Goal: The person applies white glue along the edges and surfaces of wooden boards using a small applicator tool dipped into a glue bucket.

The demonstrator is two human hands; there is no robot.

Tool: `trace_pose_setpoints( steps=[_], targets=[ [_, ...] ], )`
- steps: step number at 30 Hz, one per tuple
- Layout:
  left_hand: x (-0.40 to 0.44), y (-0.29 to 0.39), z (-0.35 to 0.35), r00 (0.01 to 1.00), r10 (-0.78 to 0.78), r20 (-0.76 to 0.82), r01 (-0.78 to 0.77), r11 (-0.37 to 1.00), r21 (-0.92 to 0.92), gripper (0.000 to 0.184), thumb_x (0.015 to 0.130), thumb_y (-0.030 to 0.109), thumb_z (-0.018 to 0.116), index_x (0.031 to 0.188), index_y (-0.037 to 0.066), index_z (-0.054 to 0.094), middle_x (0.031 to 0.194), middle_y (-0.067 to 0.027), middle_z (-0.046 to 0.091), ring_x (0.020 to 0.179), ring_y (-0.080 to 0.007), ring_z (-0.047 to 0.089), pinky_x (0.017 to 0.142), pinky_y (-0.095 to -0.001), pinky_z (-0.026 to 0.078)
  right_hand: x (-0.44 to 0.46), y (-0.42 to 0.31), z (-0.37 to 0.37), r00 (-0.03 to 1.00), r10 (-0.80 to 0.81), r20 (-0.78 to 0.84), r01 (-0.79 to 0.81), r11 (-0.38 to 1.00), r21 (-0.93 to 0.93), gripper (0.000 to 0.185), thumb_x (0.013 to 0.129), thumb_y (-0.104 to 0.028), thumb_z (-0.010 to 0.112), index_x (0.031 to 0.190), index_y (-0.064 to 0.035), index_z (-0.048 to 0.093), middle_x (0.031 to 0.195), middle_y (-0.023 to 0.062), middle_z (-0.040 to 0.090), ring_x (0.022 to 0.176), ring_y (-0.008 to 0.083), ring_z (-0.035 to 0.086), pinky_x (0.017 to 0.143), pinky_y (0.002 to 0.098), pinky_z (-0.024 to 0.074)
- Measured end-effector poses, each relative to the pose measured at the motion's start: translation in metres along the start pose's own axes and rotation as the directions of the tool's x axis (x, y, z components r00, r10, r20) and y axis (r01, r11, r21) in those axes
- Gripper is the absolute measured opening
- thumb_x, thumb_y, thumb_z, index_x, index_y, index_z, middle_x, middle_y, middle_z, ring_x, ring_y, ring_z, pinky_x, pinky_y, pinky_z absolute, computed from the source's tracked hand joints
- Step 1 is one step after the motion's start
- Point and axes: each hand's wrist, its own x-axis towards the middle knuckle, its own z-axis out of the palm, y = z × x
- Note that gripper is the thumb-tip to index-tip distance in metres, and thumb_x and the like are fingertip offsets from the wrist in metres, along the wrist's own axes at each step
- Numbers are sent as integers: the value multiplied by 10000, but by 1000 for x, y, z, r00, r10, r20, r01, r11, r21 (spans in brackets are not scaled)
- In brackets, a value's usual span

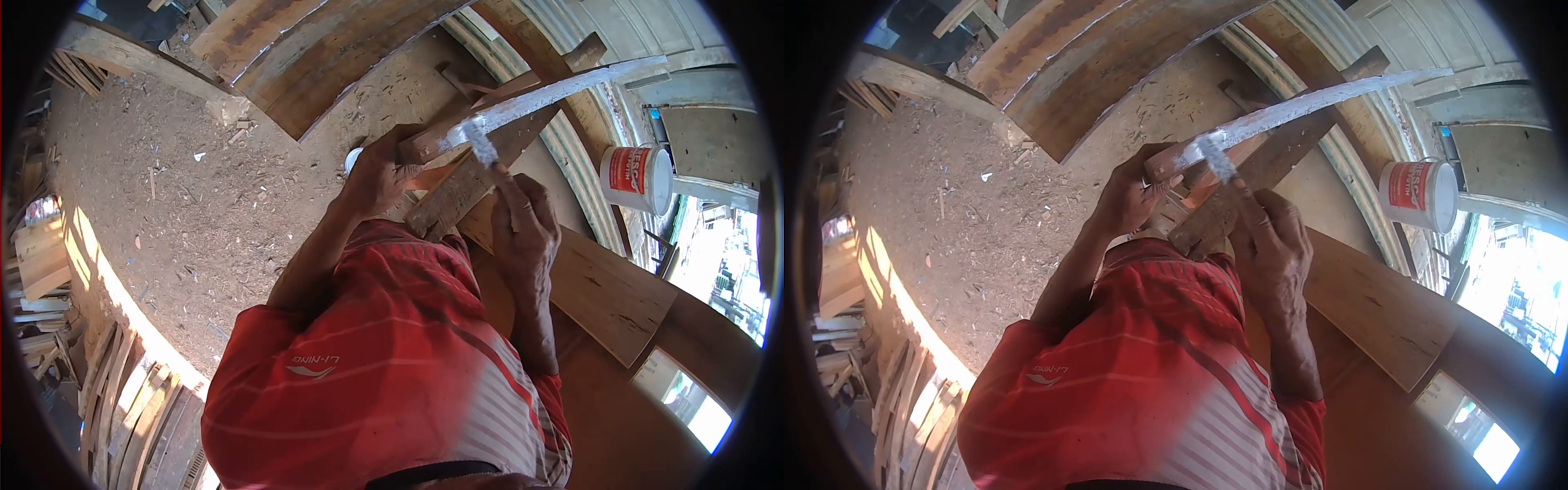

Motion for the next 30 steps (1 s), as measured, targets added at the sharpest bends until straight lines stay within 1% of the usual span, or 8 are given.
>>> trace_pose_setpoints(
  steps=[3, 6, 10, 14, 20, 23, 26, 30],
  targets=[
    [1, -1, 0, 1000, 11, -7, -11, 1000, 7, 385, 1005, 87, 723, 1364, 42, 590, 1181, -148, 743, 1116, -240, 738, 932, -372, 582, -2, -6, 2, 999, -33, 37, 35, 998, -48, 540, 832, 23, 745, 1334, -176, 744, 1086, 99, 694, 914, 280, 707, 782, 432, 587],
    [1, -3, -1, 1000, 6, -5, -5, 1000, 20, 385, 1003, 80, 722, 1363, 41, 590, 1173, -148, 745, 1114, -236, 738, 934, -370, 580, 3, -7, 0, 993, 117, 0, -117, 993, -8, 546, 823, 11, 768, 1330, -191, 749, 1090, 93, 691, 901, 262, 709, 775, 412, 593],
    [2, 4, -3, 1000, -16, 14, 16, 1000, 0, 392, 997, 75, 727, 1363, 42, 591, 1168, -149, 749, 1111, -236, 738, 935, -367, 575, -6, -20, 2, 994, -111, 24, 110, 994, 23, 521, 833, -7, 789, 1321, -186, 757, 1089, 83, 685, 874, 251, 699, 743, 397, 588],
    [1, -2, -1, 1000, -4, 9, 4, 1000, -12, 397, 997, 81, 728, 1366, 41, 589, 1165, -148, 750, 1108, -234, 737, 939, -361, 569, -2, -14, 5, 999, 47, -2, -47, 999, -13, 480, 849, 50, 776, 1289, -141, 766, 1064, 105, 695, 890, 261, 707, 754, 397, 577],
    [2, 3, -2, 1000, 5, 9, -5, 999, -32, 396, 1006, 97, 722, 1372, 34, 585, 1172, -151, 751, 1110, -235, 737, 944, -366, 568, -11, -24, 7, 991, -110, 73, 111, 994, -7, 504, 847, -25, 793, 1329, -167, 745, 1094, 94, 680, 915, 273, 703, 756, 413, 599],
    [0, 0, 0, 1000, 6, 3, -6, 999, -44, 394, 1012, 107, 717, 1375, 31, 584, 1171, -158, 749, 1105, -250, 739, 943, -372, 568, -9, -20, 5, 999, 42, 13, -41, 999, -29, 532, 839, -20, 794, 1343, -179, 736, 1106, 90, 676, 920, 267, 704, 759, 409, 599],
    [1, 1, -3, 1000, 31, 3, -32, 999, 40, 469, 963, 69, 750, 1392, 29, 567, 1174, -177, 747, 1099, -273, 744, 924, -378, 583, -11, -30, 4, 997, -78, 15, 78, 997, -1, 551, 833, -10, 791, 1351, -187, 732, 1110, 85, 676, 924, 260, 704, 759, 404, 598],
    [2, -6, -2, 997, 77, 2, -77, 997, 27, 480, 948, 49, 751, 1389, 20, 562, 1170, -196, 745, 1085, -301, 750, 907, -387, 589, -12, -33, 6, 998, -24, 50, 25, 1000, -6, 520, 840, 20, 784, 1325, -165, 751, 1080, 97, 687, 899, 263, 702, 750, 399, 586]
  ],
)
